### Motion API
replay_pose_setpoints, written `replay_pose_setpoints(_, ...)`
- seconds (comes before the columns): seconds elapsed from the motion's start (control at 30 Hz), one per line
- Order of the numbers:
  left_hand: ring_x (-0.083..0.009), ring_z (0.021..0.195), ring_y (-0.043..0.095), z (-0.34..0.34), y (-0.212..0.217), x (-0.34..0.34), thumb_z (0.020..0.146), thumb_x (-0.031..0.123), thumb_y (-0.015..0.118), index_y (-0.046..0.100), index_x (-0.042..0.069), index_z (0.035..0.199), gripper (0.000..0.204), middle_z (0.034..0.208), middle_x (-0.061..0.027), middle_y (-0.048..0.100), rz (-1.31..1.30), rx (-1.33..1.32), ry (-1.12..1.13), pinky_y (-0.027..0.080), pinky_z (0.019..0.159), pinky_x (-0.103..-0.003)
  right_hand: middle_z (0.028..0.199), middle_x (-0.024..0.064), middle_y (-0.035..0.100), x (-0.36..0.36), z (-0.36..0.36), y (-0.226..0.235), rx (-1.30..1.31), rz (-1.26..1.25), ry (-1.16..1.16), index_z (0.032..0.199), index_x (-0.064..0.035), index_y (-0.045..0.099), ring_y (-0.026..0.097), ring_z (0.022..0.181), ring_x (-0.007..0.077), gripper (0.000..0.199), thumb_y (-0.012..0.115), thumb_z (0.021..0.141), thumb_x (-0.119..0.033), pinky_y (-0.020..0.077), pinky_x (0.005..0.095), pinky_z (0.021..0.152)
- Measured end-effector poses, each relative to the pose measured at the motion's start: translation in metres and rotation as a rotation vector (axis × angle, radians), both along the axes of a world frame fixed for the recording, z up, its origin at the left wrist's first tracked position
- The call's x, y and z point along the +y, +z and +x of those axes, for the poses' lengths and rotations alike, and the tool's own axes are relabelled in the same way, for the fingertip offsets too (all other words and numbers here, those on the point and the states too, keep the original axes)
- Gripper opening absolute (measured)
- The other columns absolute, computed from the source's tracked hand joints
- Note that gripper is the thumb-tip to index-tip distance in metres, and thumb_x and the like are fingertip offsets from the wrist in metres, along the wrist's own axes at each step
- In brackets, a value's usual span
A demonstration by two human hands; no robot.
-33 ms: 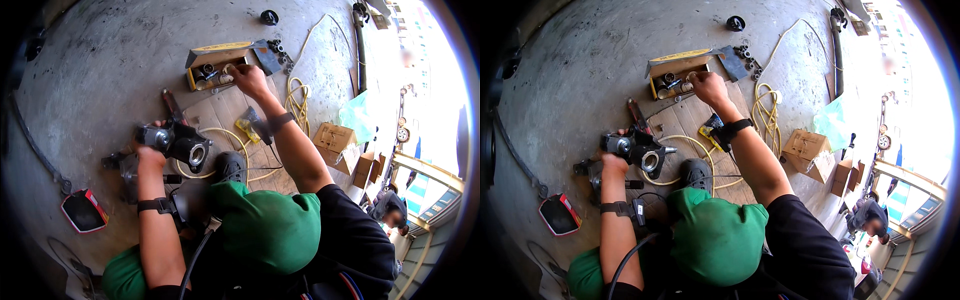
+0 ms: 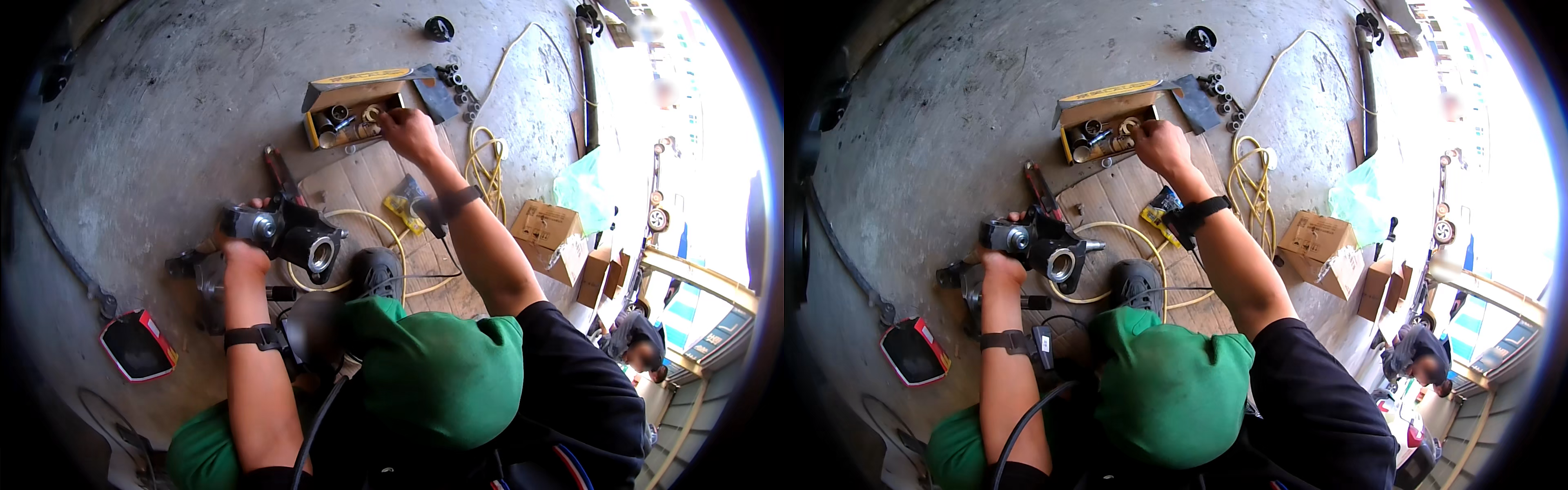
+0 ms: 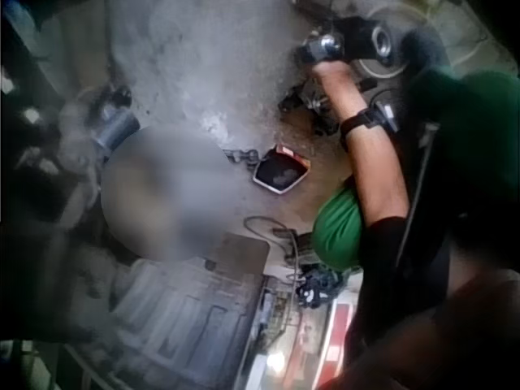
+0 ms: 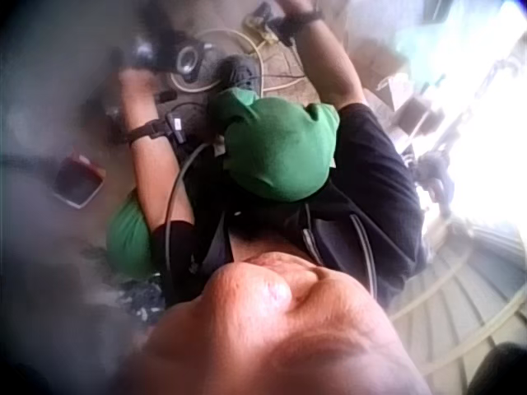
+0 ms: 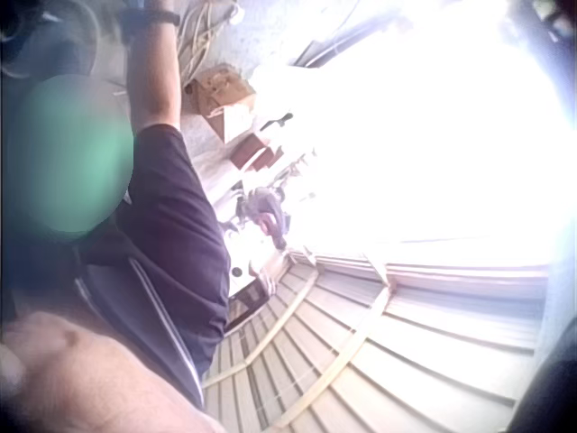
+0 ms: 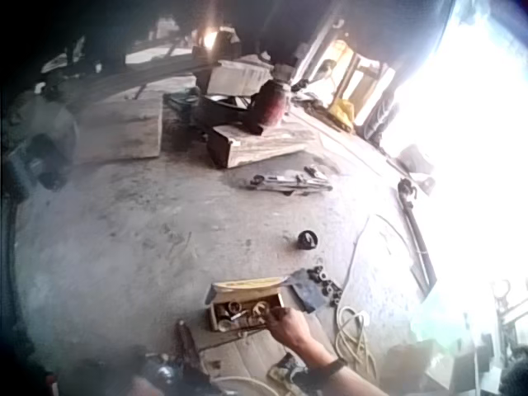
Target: The person inserts a kingpin into a metal steering knuckle component by hand, then places washers and a nut onto the end of the pin.
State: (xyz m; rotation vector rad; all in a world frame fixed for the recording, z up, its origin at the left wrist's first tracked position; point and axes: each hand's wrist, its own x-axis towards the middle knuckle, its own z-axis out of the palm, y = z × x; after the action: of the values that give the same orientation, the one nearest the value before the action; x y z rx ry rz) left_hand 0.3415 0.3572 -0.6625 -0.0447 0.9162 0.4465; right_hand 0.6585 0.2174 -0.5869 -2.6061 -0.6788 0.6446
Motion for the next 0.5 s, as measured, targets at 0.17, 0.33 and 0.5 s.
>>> replay_pose_setpoints(0.17, -0.0344, 0.096, 0.064, 0.000, 0.004, 0.001, 0.094, 0.039, 0.035, 0.059, 0.006, 0.091, 0.040, 0.089, -0.0141, 0.065, -0.006, 0.064, 0.010, 0.055, 0.087, -0.047, 0.084, 0.0208, 0.070, 0.002, -0.015, 0.025, -0.090, 0.013, 0.116, 0.093, -0.0069, 0.074, 0.068, 0.080, 0.0378, 0.031, 0.066, 0.086, -0.036, 0.0544, 0.0468, 0.075)
replay_pose_setpoints(0.33, -0.0359, 0.099, 0.062, 0.000, 0.002, 0.004, 0.094, 0.040, 0.035, 0.058, 0.007, 0.090, 0.040, 0.091, -0.0157, 0.064, 0.001, 0.053, 0.017, 0.052, 0.093, -0.049, 0.116, 0.0131, 0.066, 0.024, -0.042, 0.015, -0.428, 0.225, 0.355, 0.107, -0.0131, 0.070, 0.062, 0.107, 0.0349, 0.032, 0.071, 0.081, -0.031, 0.0548, 0.0448, 0.083)
replay_pose_setpoints(0.5, -0.0372, 0.099, 0.060, 0.001, -0.001, 0.004, 0.093, 0.036, 0.040, 0.057, 0.008, 0.091, 0.033, 0.093, -0.0165, 0.063, -0.063, 0.061, 0.052, 0.050, 0.096, -0.051, 0.110, 0.0206, 0.065, 0.062, -0.056, 0.013, -0.171, -0.120, 0.224, 0.107, -0.0105, 0.072, 0.064, 0.103, 0.0352, 0.034, 0.068, 0.078, -0.028, 0.0549, 0.0454, 0.082)
